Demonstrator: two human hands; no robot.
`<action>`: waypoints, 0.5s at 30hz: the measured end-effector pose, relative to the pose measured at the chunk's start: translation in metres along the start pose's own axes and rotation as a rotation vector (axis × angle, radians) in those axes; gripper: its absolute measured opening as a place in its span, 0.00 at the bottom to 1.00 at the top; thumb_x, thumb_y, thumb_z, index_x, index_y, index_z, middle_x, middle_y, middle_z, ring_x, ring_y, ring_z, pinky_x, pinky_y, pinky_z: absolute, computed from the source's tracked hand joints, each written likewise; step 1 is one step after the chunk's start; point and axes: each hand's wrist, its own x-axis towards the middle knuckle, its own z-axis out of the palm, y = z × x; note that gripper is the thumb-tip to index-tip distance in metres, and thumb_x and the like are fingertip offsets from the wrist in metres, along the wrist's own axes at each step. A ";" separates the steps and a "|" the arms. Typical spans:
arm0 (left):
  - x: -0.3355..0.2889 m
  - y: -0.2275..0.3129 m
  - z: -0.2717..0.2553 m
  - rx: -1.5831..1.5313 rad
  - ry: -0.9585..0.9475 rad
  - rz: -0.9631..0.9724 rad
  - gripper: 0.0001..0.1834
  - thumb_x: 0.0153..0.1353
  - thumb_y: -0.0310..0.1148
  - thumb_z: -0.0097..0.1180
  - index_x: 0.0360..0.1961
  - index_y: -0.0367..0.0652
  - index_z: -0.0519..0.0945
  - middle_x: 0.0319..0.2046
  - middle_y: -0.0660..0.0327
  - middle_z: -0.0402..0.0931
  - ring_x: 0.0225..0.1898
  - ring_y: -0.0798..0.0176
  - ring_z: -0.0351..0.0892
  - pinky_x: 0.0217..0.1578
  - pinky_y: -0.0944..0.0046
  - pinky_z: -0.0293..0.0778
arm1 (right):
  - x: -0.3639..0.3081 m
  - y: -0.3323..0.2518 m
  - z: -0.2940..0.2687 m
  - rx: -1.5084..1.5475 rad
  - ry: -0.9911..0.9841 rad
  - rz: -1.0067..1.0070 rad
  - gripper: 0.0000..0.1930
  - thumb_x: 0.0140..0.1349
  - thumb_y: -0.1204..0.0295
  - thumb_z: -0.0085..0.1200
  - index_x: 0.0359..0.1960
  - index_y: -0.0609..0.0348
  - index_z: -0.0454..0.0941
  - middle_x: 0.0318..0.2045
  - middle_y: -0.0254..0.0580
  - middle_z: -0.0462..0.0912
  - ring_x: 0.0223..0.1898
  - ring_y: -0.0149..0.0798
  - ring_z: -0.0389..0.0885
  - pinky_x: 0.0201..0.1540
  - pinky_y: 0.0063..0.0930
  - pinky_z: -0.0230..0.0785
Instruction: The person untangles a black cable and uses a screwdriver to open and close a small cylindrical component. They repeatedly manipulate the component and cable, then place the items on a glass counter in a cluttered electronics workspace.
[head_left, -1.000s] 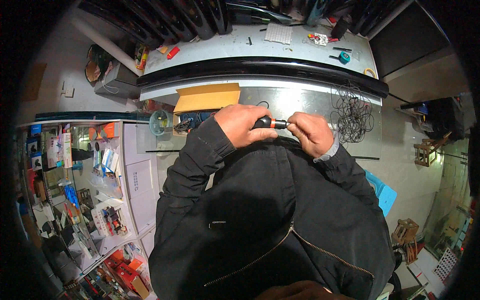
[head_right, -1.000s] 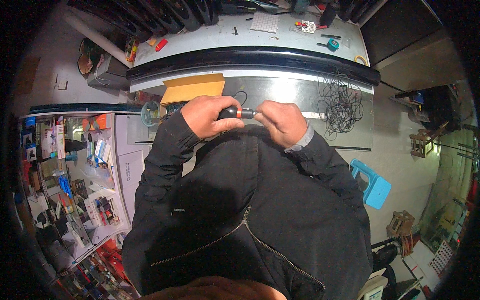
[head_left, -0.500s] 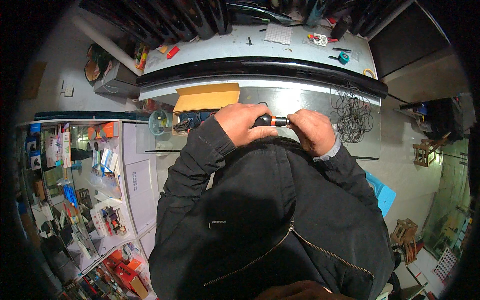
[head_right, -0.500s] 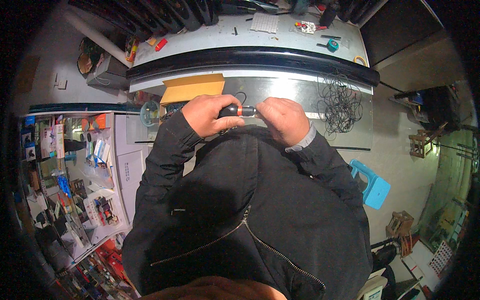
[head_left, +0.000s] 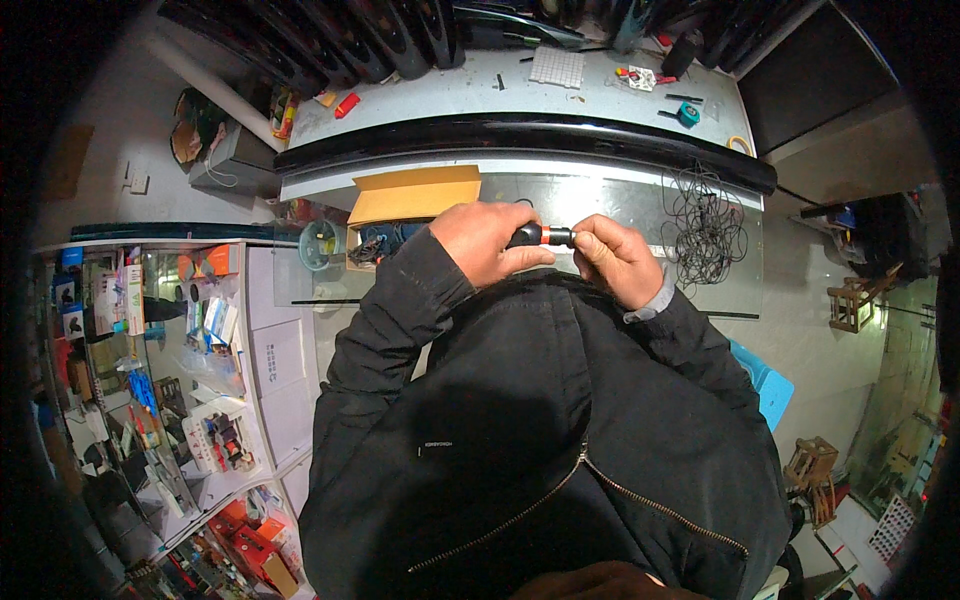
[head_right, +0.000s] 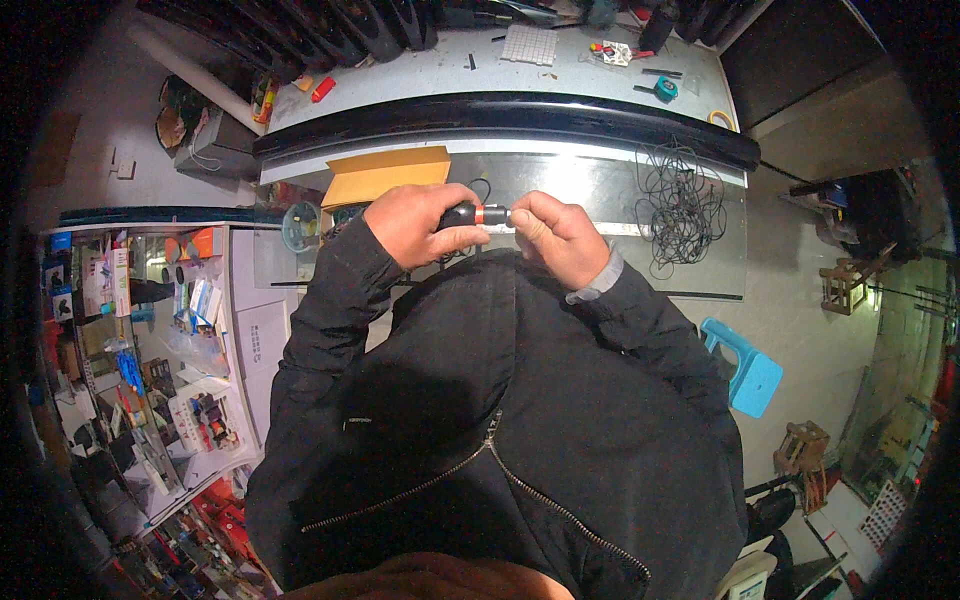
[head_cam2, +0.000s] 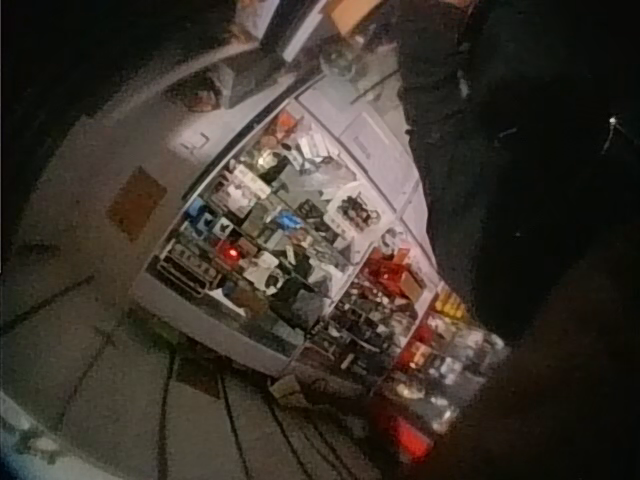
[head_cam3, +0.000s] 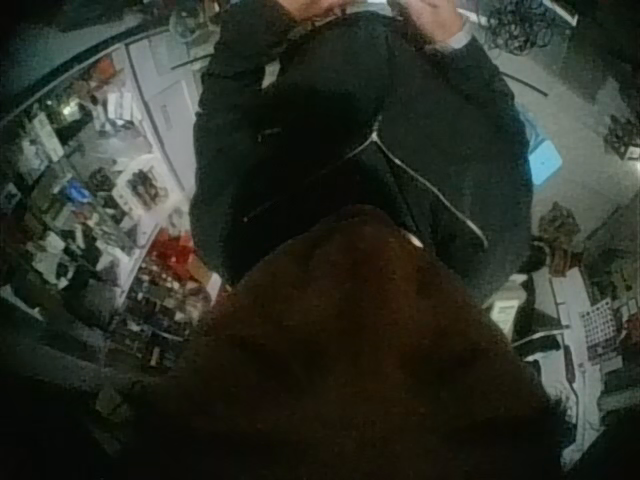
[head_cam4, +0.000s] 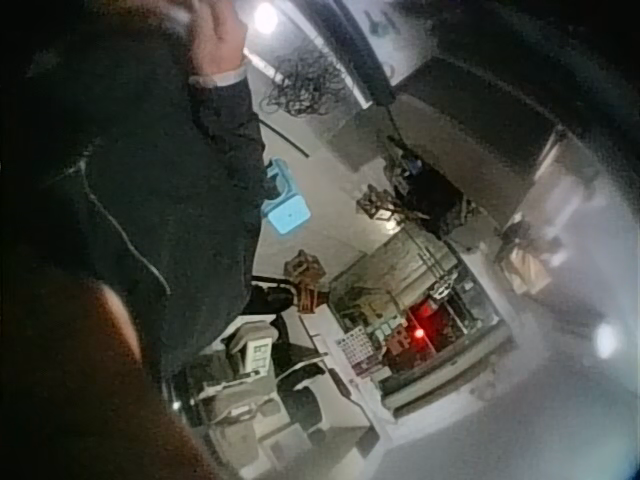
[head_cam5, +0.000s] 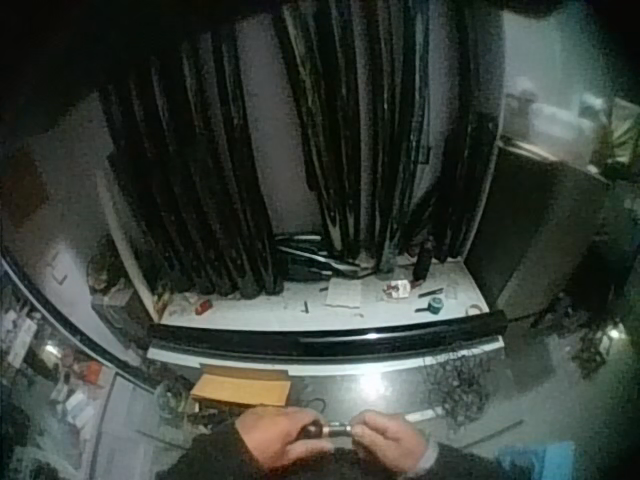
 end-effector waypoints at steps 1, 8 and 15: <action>0.001 0.000 -0.001 -0.011 0.000 -0.010 0.26 0.66 0.55 0.68 0.51 0.44 0.84 0.37 0.48 0.86 0.40 0.41 0.87 0.41 0.49 0.79 | 0.000 -0.001 0.001 -0.143 0.036 -0.155 0.07 0.75 0.69 0.57 0.43 0.60 0.79 0.29 0.47 0.80 0.28 0.51 0.81 0.33 0.37 0.72; 0.003 -0.001 -0.007 -0.062 -0.029 0.002 0.25 0.66 0.53 0.69 0.51 0.44 0.84 0.35 0.49 0.85 0.39 0.43 0.87 0.40 0.51 0.79 | 0.005 -0.017 -0.006 -0.888 0.206 -0.760 0.09 0.62 0.77 0.64 0.43 0.61 0.79 0.29 0.47 0.80 0.30 0.54 0.82 0.32 0.42 0.72; 0.004 -0.004 -0.004 -0.013 -0.039 0.057 0.24 0.66 0.52 0.69 0.50 0.44 0.84 0.36 0.49 0.85 0.40 0.42 0.87 0.40 0.51 0.79 | 0.005 -0.006 -0.007 -0.843 0.153 -0.692 0.05 0.68 0.73 0.61 0.39 0.59 0.78 0.26 0.41 0.78 0.25 0.47 0.80 0.30 0.42 0.72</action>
